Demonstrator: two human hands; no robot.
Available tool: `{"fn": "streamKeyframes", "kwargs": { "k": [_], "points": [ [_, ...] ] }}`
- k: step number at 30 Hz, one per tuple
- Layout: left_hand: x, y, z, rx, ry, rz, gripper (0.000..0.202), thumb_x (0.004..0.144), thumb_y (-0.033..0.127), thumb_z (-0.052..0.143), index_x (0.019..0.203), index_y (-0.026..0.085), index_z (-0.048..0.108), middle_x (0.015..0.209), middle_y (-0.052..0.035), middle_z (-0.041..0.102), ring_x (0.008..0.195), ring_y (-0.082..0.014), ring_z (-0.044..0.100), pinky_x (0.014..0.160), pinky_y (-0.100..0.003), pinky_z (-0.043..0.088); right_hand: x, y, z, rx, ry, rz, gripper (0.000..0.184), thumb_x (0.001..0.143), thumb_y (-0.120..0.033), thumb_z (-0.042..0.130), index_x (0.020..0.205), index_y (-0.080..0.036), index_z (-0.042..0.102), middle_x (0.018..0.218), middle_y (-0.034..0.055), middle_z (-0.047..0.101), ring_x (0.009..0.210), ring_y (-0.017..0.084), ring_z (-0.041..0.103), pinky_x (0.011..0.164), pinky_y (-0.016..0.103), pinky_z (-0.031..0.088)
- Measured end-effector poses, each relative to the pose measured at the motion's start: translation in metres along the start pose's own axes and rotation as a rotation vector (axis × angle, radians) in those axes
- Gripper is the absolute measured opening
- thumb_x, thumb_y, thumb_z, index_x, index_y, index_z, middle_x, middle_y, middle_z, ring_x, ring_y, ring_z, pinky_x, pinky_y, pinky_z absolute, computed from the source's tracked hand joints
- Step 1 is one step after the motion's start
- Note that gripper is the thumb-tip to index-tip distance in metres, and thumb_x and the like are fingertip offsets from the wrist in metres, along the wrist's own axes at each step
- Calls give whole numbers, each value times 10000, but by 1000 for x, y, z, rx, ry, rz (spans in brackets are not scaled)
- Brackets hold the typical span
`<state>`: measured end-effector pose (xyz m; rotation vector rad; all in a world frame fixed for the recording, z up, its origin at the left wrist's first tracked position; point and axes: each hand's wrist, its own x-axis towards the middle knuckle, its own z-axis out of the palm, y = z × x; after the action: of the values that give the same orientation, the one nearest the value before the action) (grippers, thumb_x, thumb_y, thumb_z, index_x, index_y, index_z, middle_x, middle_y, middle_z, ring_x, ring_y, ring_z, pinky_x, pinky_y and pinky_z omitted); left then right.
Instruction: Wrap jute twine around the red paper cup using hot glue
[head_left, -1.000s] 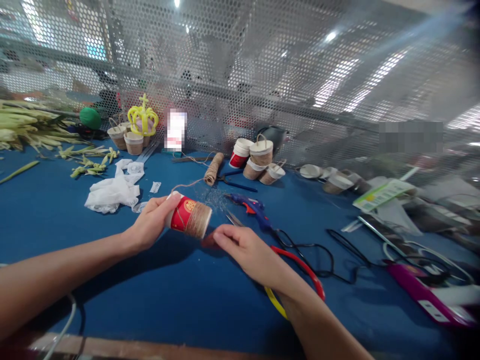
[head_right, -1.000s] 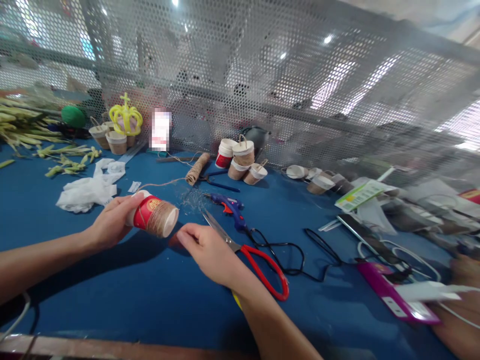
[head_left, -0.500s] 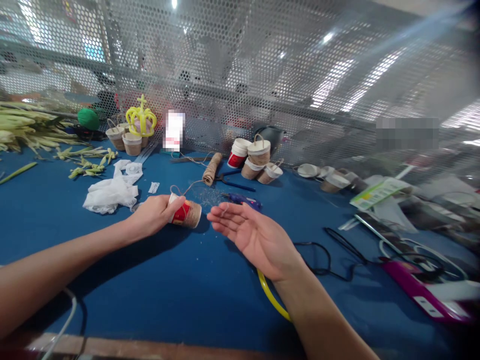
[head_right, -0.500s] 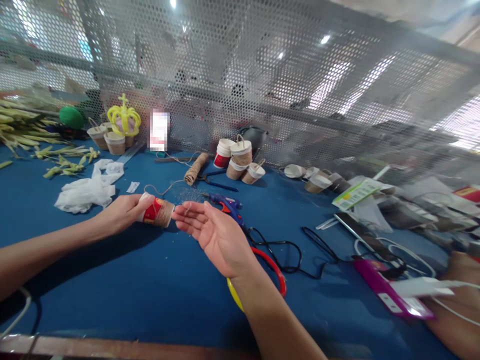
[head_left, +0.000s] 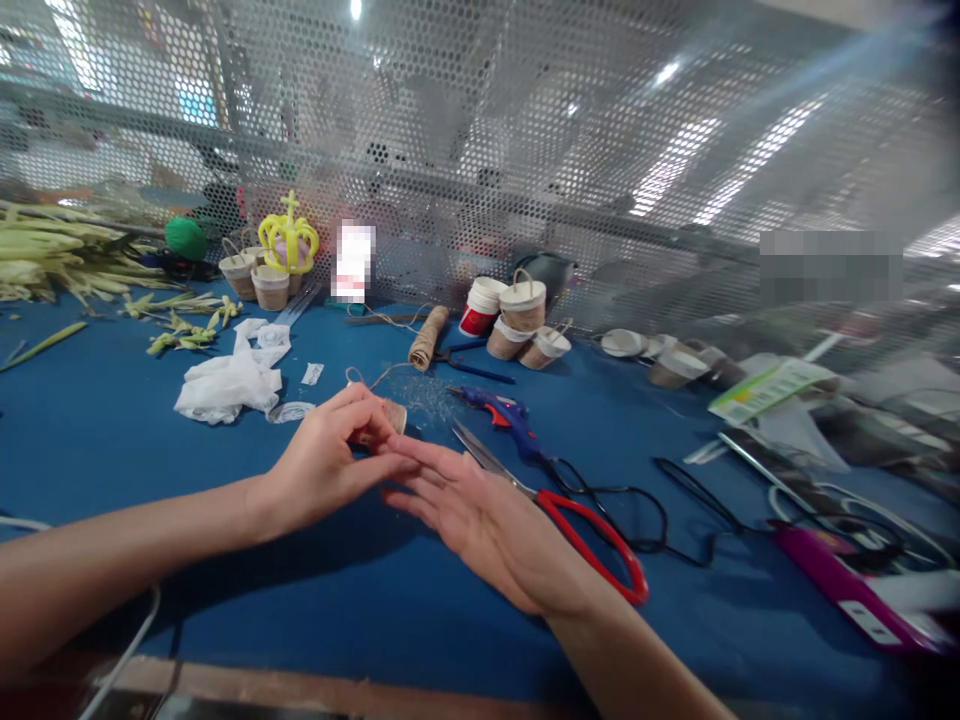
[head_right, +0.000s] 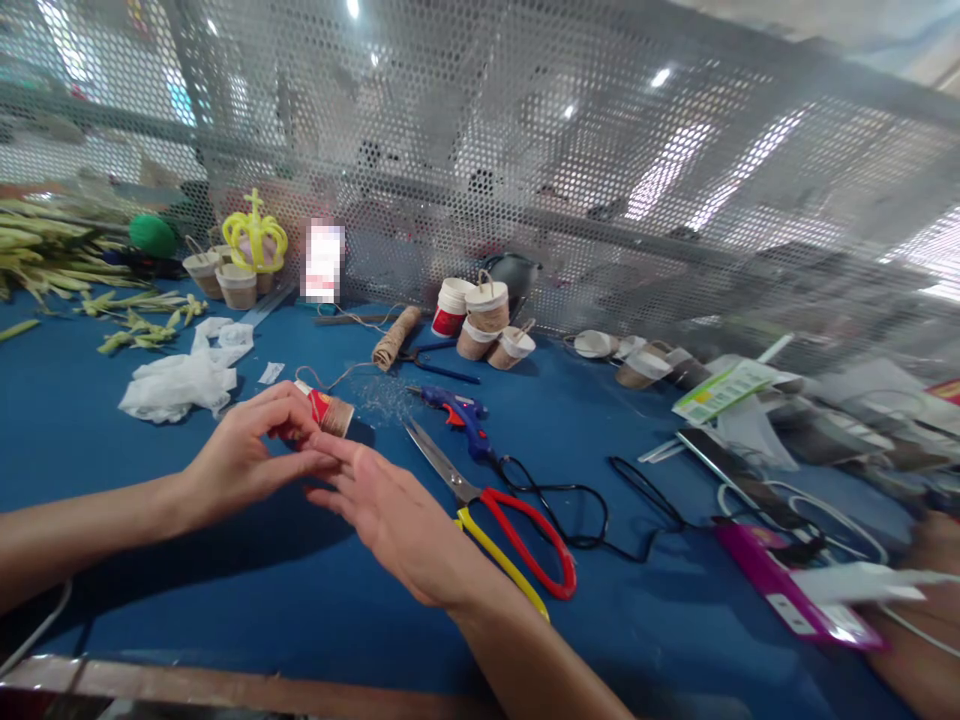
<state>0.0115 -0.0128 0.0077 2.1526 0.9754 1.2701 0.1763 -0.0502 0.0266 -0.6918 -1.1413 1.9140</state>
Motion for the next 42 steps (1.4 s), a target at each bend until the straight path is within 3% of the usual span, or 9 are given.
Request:
{"fn": "streamKeyframes", "kwargs": {
  "k": [8, 13, 17, 23, 27, 31, 35, 38, 42],
  "points": [
    [4, -6, -4, -146, -1, -129, 128, 696, 242, 620, 608, 152, 595, 643, -3, 535, 614, -105, 476, 561, -218, 392, -1, -4, -4, -2, -46, -22, 411, 816, -448, 429, 1111, -180, 528, 1237, 108, 476, 1099, 223, 463, 920, 424, 354],
    [7, -5, -7, -345, -30, -348, 119, 673, 237, 625, 604, 140, 625, 640, -17, 601, 620, -125, 524, 599, -238, 415, -2, -13, -5, -21, 153, -96, 372, 809, -451, 428, 952, -152, 596, 955, 110, 615, 870, 225, 582, 701, 376, 477],
    [3, 0, 1, -560, -228, -567, 135, 645, 254, 641, 623, 122, 654, 541, -2, 583, 497, -93, 472, 508, -222, 382, 2, -12, -4, 127, 176, -148, 376, 798, -456, 438, 779, -135, 632, 632, 28, 579, 558, 118, 549, 485, 228, 433],
    [-8, 8, 12, -948, -522, -770, 189, 658, 283, 647, 730, 108, 643, 691, -50, 624, 531, -81, 486, 511, -214, 377, 8, 1, -3, 185, 127, -112, 410, 798, -481, 422, 722, -139, 634, 536, -7, 512, 459, 78, 482, 406, 189, 381],
    [-10, 11, 12, -987, -398, -795, 169, 648, 272, 665, 685, 110, 633, 600, -19, 601, 510, -69, 469, 498, -198, 361, 9, 4, -3, 74, 131, -154, 399, 771, -506, 452, 774, -152, 636, 627, 14, 548, 497, 102, 508, 368, 195, 395],
    [-7, 12, 11, -999, -321, -751, 194, 644, 293, 667, 632, 112, 598, 576, -22, 615, 507, -70, 483, 499, -196, 361, 8, 1, -5, -1, 95, -191, 416, 781, -523, 416, 864, -171, 623, 769, 46, 573, 622, 139, 558, 467, 234, 456],
    [-4, 9, 9, -972, -234, -817, 233, 590, 303, 704, 602, 115, 566, 507, 18, 568, 453, -62, 473, 472, -195, 355, 7, -4, -7, -21, 142, -226, 399, 811, -494, 364, 880, -188, 611, 940, 83, 559, 784, 177, 525, 506, 257, 479],
    [-4, 7, 11, -946, -283, -836, 242, 590, 297, 704, 590, 115, 543, 522, 12, 578, 445, -64, 470, 466, -202, 347, 6, -5, -5, 20, 115, -184, 458, 808, -539, 307, 854, -194, 603, 899, 74, 564, 657, 146, 514, 419, 223, 439],
    [-8, 10, 16, -1032, -459, -770, 215, 648, 278, 662, 571, 121, 537, 548, -12, 605, 522, -96, 531, 561, -232, 377, 6, 0, 2, 33, 19, -92, 469, 793, -579, 293, 852, -213, 580, 734, 19, 572, 430, 82, 455, 418, 237, 431]
  ]
}}
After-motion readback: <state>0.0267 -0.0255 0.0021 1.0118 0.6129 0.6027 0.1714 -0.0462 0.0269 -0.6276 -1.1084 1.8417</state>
